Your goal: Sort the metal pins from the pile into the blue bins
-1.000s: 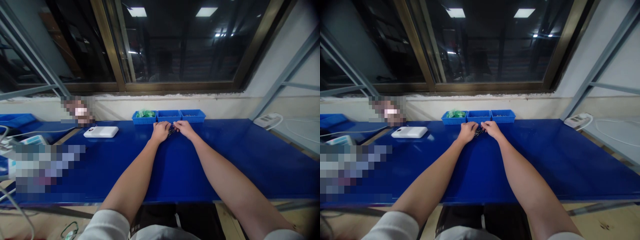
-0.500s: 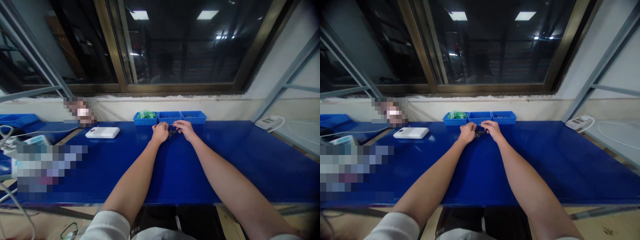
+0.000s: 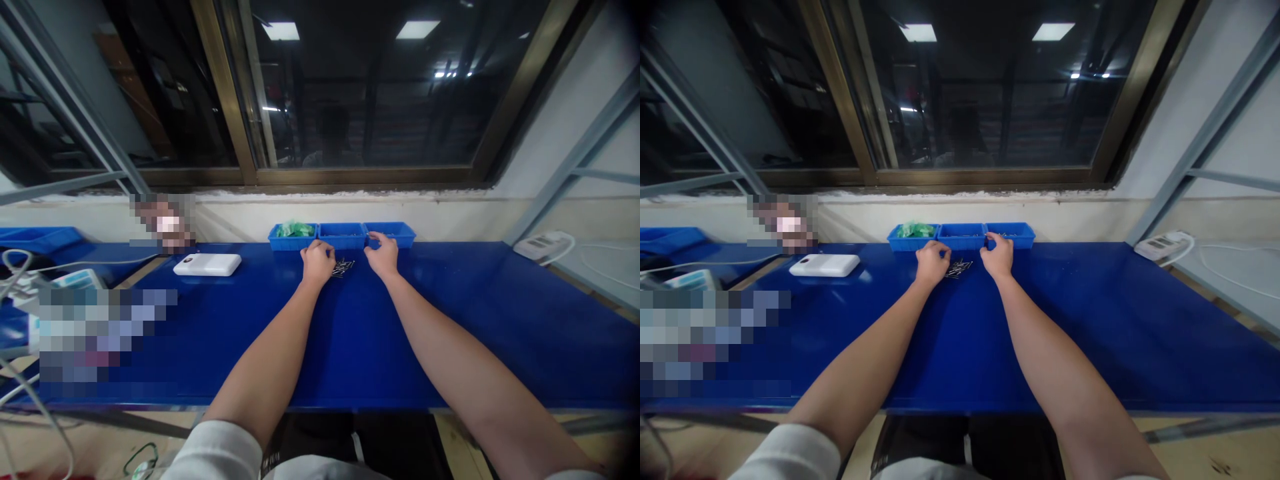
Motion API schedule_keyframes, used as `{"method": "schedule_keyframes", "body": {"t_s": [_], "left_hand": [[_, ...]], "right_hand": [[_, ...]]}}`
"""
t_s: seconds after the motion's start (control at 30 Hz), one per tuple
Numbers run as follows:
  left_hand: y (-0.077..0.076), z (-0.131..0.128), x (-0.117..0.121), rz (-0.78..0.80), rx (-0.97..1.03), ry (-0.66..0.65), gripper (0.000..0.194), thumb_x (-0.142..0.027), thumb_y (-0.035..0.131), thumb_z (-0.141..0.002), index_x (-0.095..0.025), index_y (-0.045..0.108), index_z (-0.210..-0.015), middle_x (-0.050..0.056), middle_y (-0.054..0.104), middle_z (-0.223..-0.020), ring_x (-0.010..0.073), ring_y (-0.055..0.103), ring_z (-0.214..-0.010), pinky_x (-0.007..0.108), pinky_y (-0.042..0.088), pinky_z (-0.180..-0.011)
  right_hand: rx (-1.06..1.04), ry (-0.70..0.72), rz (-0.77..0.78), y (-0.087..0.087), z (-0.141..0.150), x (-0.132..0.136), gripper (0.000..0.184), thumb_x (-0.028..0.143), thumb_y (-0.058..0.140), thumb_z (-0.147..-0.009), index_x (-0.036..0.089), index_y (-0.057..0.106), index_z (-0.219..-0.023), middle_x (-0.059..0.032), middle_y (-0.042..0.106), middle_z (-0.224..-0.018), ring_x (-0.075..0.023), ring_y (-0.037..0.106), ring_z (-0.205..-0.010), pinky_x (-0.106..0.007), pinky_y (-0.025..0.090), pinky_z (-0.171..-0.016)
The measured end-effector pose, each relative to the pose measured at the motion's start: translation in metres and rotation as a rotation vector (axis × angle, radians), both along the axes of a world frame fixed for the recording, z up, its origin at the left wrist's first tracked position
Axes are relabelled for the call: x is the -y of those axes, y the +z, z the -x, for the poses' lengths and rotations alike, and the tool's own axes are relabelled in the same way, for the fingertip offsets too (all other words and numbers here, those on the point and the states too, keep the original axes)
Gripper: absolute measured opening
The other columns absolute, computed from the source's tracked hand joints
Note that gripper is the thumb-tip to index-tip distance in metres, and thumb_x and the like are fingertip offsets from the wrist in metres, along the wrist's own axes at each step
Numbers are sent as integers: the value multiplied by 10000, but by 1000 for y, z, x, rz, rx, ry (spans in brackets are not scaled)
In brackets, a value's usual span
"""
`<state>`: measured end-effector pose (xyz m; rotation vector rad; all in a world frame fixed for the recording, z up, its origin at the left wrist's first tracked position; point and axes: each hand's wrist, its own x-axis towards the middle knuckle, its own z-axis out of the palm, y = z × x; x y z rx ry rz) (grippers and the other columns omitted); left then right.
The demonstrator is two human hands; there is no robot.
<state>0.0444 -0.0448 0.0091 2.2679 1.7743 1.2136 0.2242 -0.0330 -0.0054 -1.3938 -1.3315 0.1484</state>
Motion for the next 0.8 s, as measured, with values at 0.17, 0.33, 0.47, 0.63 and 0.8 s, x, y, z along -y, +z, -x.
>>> {"method": "schedule_keyframes", "body": {"t_s": [0.17, 0.33, 0.47, 0.63, 0.8], "left_hand": [[1, 1, 1, 21, -13, 10, 75, -212, 556, -777, -198, 629, -788, 46, 623, -974, 201, 563, -955, 369, 345, -889], [0, 2, 1, 51, -48, 49, 63, -224, 564, -765, -204, 618, -790, 55, 602, -997, 223, 541, -1001, 372, 369, -869], [-1, 5, -1, 88, -52, 95, 78, -230, 561, -759, -214, 614, -813, 63, 583, -1021, 227, 545, -986, 353, 408, -824], [-5, 6, -5, 118, -31, 101, 210, -219, 508, -784, -213, 621, -961, 80, 590, -1075, 216, 570, -973, 322, 426, -839], [-10, 5, -9, 252, -63, 28, 310, -238, 440, -827, -184, 603, -1086, 117, 596, -1161, 236, 564, -1041, 319, 423, -859]], "right_hand": [[179, -98, 13, -2, 0, 1, 519, 177, 536, -659, 159, 553, -1178, -119, 595, -1124, -301, 371, -1077, -480, 308, -931], [242, -112, 72, -7, -3, -3, 656, 223, 584, -652, 223, 438, -1291, -120, 457, -1310, -338, 332, -1093, -529, 313, -867], [279, -105, 84, -7, -3, -3, 644, 221, 610, -637, 255, 474, -1266, -102, 387, -1370, -341, 337, -1097, -521, 325, -863], [391, 140, 54, -3, 7, 1, 249, 205, 569, -704, 191, 673, -930, -87, 614, -978, -245, 443, -967, -397, 356, -893], [514, 388, 123, -5, 17, 6, 215, 294, 619, -725, 201, 690, -906, -73, 605, -880, -213, 472, -891, -361, 369, -863]]}}
